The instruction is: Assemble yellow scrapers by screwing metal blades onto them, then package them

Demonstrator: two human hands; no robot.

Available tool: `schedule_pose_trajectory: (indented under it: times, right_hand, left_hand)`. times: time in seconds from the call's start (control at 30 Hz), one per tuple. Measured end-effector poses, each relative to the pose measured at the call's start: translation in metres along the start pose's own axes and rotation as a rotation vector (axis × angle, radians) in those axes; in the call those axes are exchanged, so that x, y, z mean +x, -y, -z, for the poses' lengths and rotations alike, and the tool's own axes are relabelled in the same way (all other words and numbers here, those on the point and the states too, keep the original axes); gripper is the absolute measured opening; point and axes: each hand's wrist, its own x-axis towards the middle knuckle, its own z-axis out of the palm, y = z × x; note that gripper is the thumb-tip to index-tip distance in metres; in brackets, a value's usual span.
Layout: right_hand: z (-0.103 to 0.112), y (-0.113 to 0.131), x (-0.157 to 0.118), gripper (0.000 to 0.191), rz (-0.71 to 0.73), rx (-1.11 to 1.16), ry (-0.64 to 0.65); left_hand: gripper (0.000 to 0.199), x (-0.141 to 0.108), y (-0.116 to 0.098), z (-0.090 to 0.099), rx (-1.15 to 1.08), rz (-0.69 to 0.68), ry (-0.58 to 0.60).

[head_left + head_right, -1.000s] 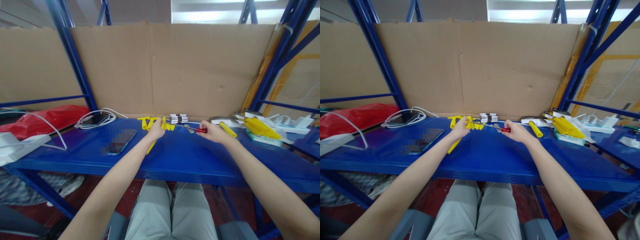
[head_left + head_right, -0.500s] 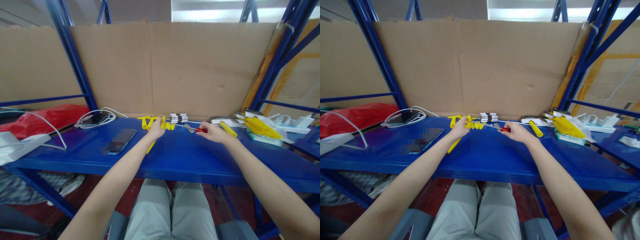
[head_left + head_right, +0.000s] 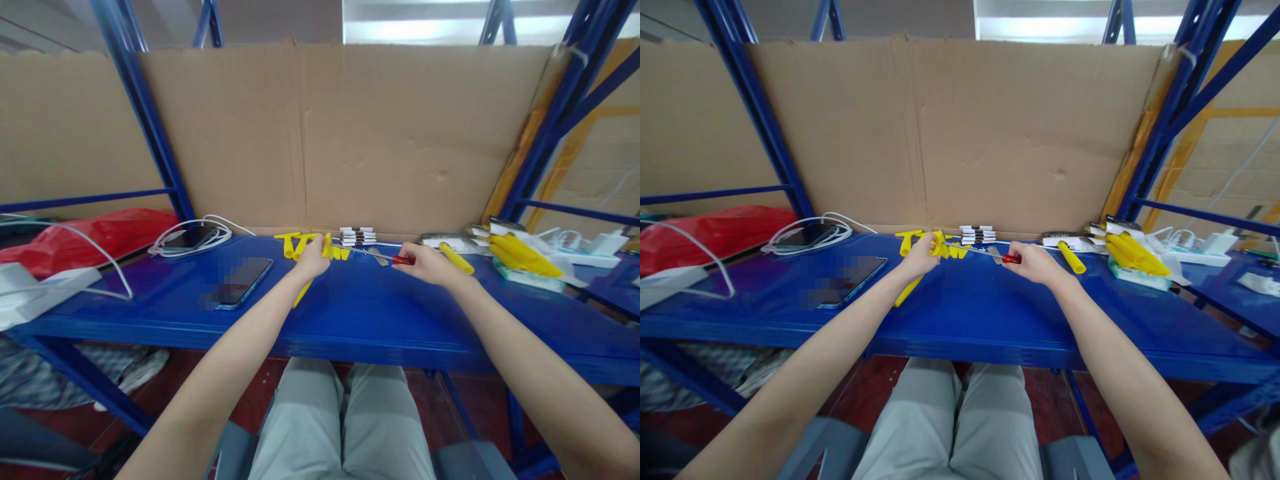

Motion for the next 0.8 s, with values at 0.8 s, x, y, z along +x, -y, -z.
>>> schedule_pose_trajectory:
  times: [0.8]
  right_hand:
    - [-0.002, -0.0017, 0.0014, 0.018, -0.023, 0.072, 0.009]
  left_hand:
    - [0.033, -0.0016, -0.0021, 0.0007, -0.014, -0.013, 0.027]
